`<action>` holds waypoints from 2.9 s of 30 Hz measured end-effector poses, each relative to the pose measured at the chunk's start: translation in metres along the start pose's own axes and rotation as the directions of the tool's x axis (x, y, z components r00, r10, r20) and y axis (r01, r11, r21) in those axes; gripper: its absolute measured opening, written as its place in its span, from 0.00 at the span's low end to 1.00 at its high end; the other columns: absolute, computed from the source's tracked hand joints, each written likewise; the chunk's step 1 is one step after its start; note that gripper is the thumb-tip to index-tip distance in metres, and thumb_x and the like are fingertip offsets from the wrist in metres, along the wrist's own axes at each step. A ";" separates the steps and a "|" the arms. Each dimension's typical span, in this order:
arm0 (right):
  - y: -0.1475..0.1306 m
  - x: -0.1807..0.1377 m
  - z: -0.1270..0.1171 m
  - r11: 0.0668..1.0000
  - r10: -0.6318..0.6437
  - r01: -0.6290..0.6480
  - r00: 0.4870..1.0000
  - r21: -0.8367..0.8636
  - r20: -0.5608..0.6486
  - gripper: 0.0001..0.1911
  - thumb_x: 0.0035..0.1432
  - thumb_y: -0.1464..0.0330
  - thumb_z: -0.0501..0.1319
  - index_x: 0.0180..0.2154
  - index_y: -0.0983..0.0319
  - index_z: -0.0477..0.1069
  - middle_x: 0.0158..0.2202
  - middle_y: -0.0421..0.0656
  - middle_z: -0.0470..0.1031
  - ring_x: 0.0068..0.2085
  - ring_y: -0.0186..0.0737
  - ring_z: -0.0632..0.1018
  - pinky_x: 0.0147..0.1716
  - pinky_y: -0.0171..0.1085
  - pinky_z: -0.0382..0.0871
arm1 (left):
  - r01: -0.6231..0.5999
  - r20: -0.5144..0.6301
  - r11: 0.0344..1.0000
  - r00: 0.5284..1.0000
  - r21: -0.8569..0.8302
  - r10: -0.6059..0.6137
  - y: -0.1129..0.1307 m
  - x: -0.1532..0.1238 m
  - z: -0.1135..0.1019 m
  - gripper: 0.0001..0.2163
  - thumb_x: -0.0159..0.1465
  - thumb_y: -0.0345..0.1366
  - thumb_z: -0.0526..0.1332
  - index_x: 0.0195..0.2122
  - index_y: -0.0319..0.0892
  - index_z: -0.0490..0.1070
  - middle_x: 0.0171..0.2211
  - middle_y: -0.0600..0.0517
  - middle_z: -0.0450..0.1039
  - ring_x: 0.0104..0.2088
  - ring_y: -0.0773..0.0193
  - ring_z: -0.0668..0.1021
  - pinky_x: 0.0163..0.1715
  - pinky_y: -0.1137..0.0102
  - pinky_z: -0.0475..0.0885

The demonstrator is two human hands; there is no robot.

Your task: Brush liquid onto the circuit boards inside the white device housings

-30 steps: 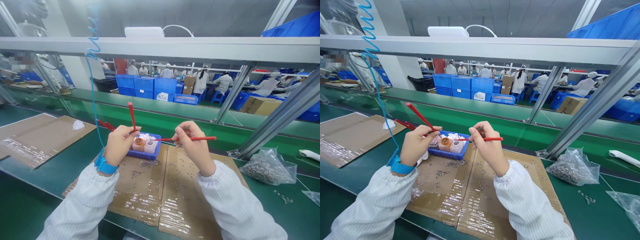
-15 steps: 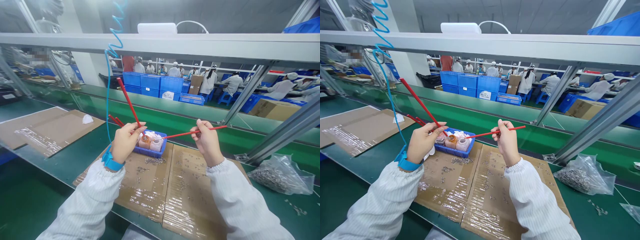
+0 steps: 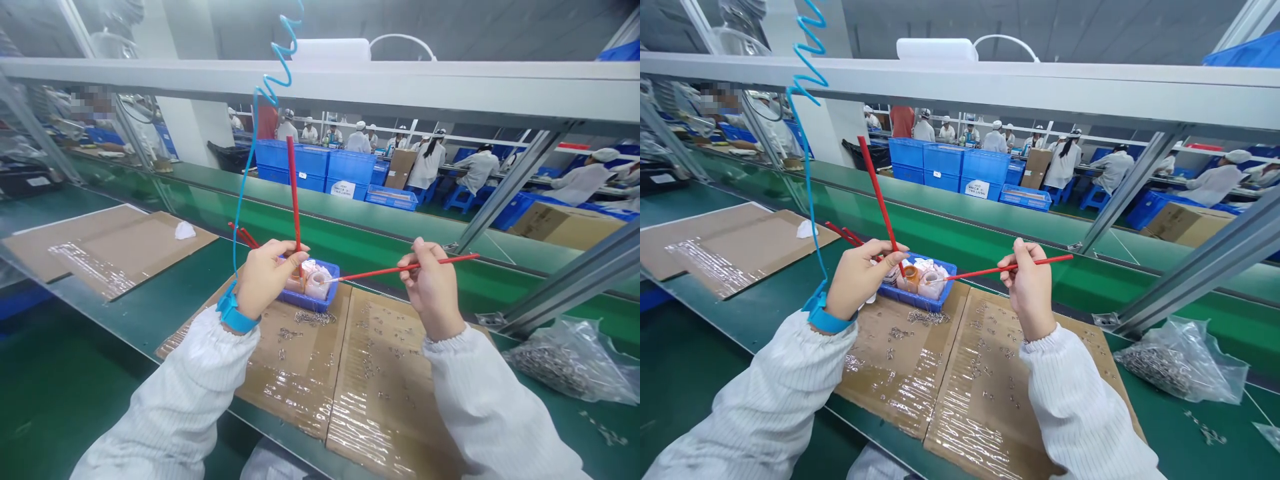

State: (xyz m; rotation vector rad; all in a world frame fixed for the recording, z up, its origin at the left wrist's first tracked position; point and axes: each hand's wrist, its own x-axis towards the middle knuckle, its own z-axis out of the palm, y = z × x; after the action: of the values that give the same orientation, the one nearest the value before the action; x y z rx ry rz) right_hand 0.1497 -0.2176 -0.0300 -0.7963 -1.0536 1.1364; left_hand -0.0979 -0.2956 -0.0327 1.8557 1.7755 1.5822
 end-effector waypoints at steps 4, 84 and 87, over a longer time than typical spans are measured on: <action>-0.011 -0.012 0.018 0.976 -0.193 0.201 0.977 -0.083 0.097 0.17 0.53 0.55 0.64 0.32 0.59 0.61 0.20 0.36 0.72 0.16 0.29 0.70 0.11 0.25 0.60 | -0.087 0.117 0.996 0.989 -0.025 0.090 0.012 -0.003 0.000 0.13 0.62 0.44 0.59 0.34 0.42 0.78 0.34 0.49 0.76 0.36 0.60 0.76 0.38 0.66 0.70; -0.039 -0.040 0.047 0.768 -0.062 0.467 0.736 -0.438 0.675 0.27 0.48 0.67 0.69 0.50 0.56 0.66 0.44 0.42 0.71 0.34 0.34 0.73 0.32 0.35 0.71 | -0.263 0.274 0.956 0.936 0.129 0.220 0.028 -0.026 -0.020 0.09 0.63 0.42 0.59 0.40 0.53 0.78 0.49 0.52 0.72 0.51 0.55 0.69 0.52 0.58 0.65; -0.057 -0.059 0.040 0.858 -0.111 0.429 0.694 -0.284 0.711 0.14 0.56 0.64 0.64 0.45 0.56 0.69 0.36 0.40 0.72 0.32 0.34 0.73 0.28 0.33 0.70 | -0.347 0.307 0.923 0.908 0.167 0.286 0.037 -0.032 -0.008 0.08 0.63 0.40 0.60 0.37 0.52 0.79 0.49 0.52 0.72 0.50 0.54 0.68 0.51 0.55 0.64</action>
State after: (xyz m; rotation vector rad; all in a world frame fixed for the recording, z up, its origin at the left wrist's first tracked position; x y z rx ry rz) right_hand 0.1254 -0.2897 0.0204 -0.5154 -2.0383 0.9406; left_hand -0.0719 -0.3358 -0.0219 2.4394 1.6399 1.1642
